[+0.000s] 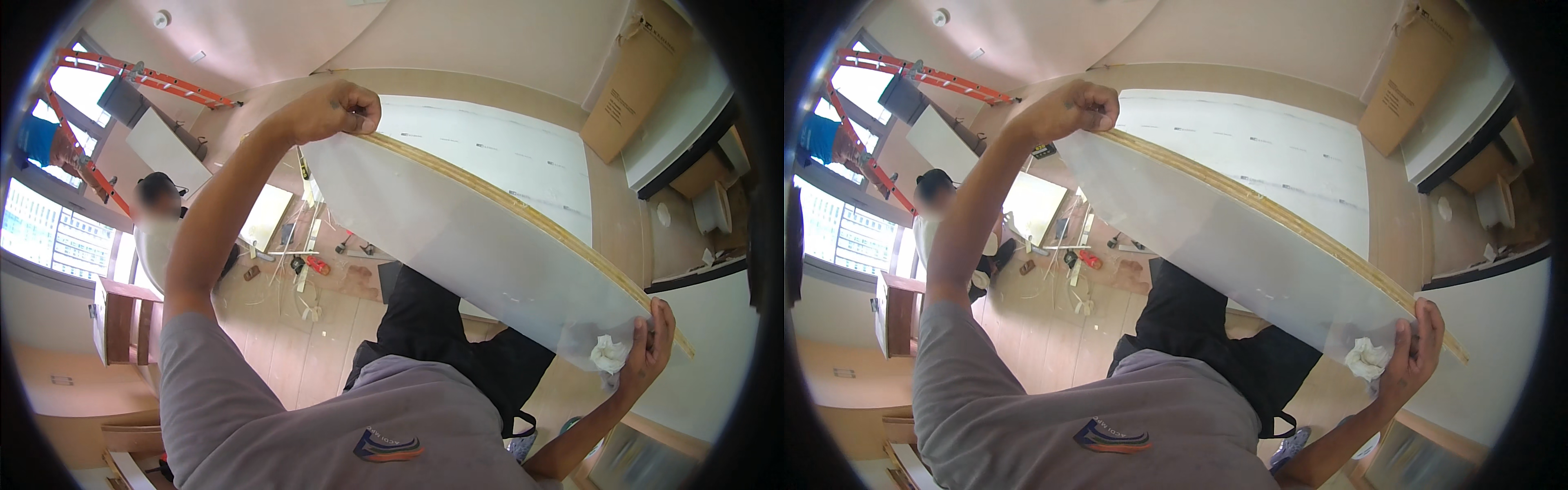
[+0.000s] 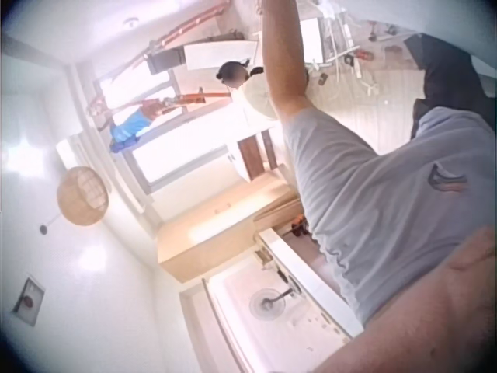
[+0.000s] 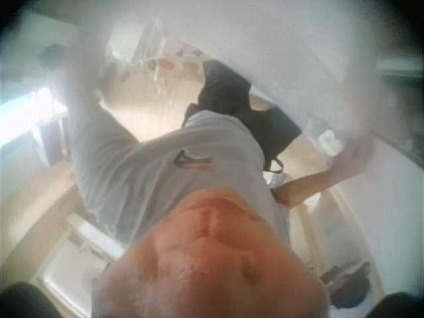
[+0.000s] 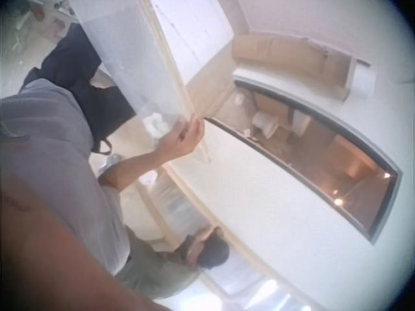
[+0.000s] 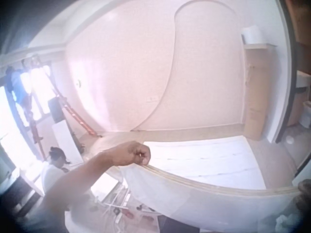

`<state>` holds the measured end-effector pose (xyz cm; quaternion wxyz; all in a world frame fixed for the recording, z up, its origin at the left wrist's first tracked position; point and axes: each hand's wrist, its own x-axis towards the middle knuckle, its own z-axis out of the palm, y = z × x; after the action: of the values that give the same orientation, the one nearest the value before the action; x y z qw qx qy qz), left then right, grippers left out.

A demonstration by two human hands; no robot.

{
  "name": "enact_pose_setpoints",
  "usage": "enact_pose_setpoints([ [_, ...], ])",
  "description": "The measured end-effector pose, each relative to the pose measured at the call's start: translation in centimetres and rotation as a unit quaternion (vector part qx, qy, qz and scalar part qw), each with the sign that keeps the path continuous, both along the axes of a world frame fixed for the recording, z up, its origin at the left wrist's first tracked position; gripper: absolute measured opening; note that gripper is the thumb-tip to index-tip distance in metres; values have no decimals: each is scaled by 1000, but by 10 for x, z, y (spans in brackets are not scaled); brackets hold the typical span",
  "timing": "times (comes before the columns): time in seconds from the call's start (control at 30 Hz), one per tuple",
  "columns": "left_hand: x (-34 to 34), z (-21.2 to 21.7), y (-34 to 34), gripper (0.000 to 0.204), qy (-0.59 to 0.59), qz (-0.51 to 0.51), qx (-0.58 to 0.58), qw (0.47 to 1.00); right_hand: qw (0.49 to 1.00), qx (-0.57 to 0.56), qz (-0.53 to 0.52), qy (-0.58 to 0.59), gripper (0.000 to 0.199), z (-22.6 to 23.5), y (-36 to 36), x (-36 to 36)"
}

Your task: The person applies edge banding to white cabinet panels, wipes the surface with a cloth, and uses a hand plane to smooth the edges. They handle multiple panels and tools while working on the floor.

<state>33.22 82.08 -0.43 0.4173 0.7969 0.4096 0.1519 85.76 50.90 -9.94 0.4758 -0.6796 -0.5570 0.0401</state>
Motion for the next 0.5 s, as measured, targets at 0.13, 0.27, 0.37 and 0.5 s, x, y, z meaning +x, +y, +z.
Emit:
enact_pose_setpoints([
  [0.13,7,-9,-15,22,-353,118,-21,928,1000,-3,13,-6,36,-3,2,3],
  [0.27,-33,-6,-9,29,-121,161,114,973,1000,-6,9,9,35,-1,7,1],
  [0.37,-44,1,-21,29,90,235,236,939,1000,1,7,13,35,-3,8,1],
  [0.5,-62,-24,-37,39,105,157,309,932,1000,3,0,23,35,-2,11,-4],
])
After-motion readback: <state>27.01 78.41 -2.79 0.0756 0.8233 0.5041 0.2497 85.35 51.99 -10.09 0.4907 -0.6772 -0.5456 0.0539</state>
